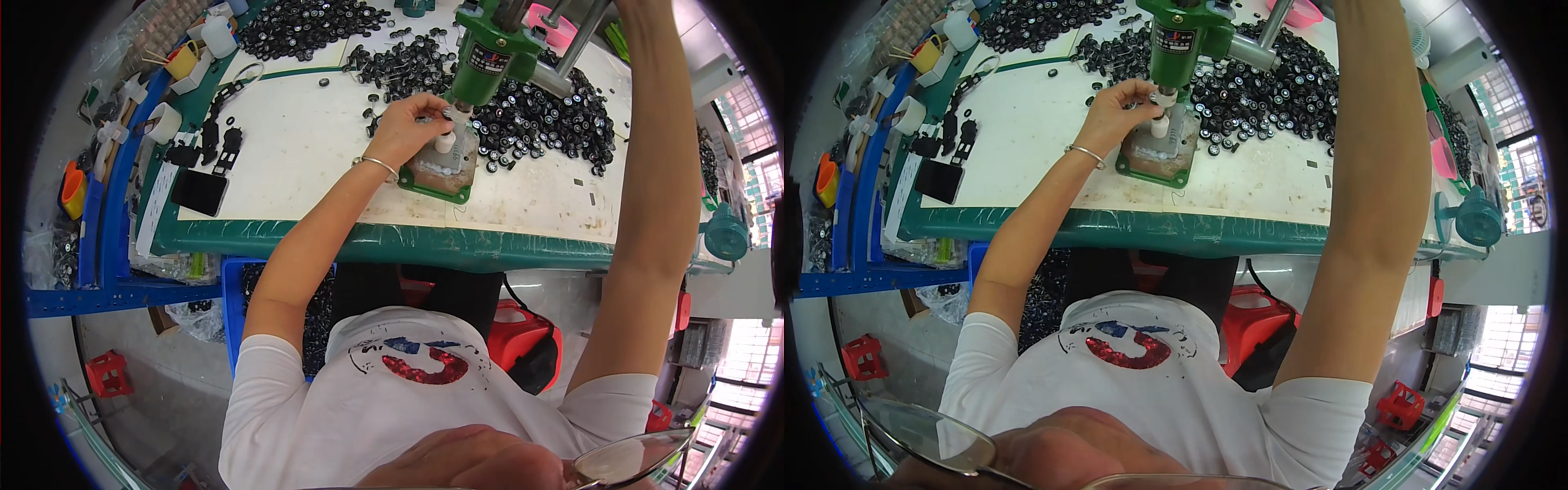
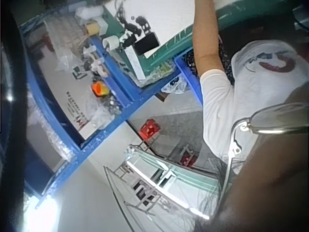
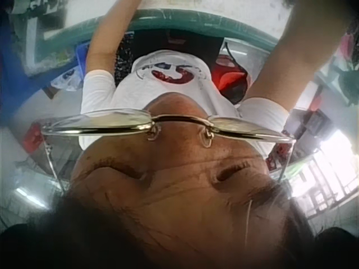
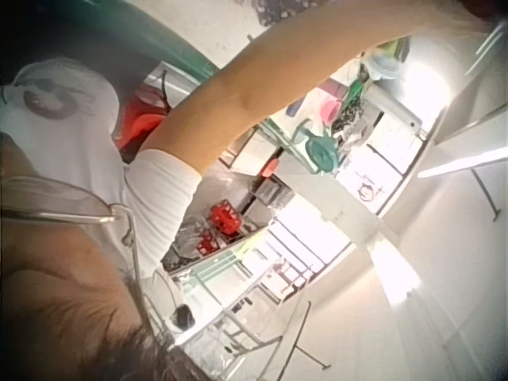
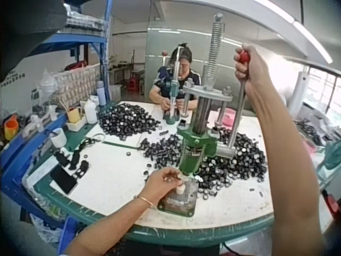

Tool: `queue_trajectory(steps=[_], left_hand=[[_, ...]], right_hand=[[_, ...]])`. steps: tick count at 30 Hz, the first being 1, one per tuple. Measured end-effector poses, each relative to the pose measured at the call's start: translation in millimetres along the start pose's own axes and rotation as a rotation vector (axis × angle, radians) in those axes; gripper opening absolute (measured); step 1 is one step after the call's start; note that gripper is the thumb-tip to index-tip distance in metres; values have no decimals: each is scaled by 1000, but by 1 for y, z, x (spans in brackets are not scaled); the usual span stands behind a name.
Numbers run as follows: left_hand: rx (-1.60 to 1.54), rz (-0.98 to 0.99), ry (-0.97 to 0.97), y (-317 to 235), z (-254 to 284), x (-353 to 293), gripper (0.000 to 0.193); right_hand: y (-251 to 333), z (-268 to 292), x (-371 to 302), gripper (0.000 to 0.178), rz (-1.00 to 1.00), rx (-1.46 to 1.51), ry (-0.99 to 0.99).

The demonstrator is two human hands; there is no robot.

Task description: The person operates a green manual press machine to assemble small black metal components. They repeatedly pick up parts from piles on the table, place them into the press die, and pull the lever to stamp or join them. The finished pieces are then removed and placed into a growing pile of completed items.

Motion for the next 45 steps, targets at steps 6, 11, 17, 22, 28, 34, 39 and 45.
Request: queue_trajectory(steps=[6, 11, 17, 22, 28, 34, 39, 45], left_hand=[[-620, 191, -154, 31, 46, -5, 12], [-287, 336, -171, 53, 80, -25, 12], [862, 200, -41, 29, 46, -23, 21], [1193, 236, -14, 17, 26, -14, 22], [1195, 337, -67, 19, 40, -10, 29], [440, 344, -96, 29, 66, -21, 19], [-239, 277, -105, 29, 54, -26, 15], [-384, 253, -92, 20, 32, -24, 22]], right_hand=[[-27, 9, -4, 27, -118, -59, -104], [-37, 8, -68, 37, -108, -95, -234], [-78, 79, -187, 30, -469, -795, 48], [-131, 100, -285, 22, -489, -949, 272], [-142, 67, -320, 19, -335, -1311, 351], [-152, 85, -313, 18, -379, -1169, 267], [-146, 61, -301, 22, -554, -532, 111], [-160, 4, -287, 22, -642, -284, 237]])
Point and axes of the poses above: each hand's wrist, its own x-axis towards the middle knuckle, its own z-axis out of the back of the hand, y = z × x, the point moved 5 cm from there along x, towards the middle knuckle
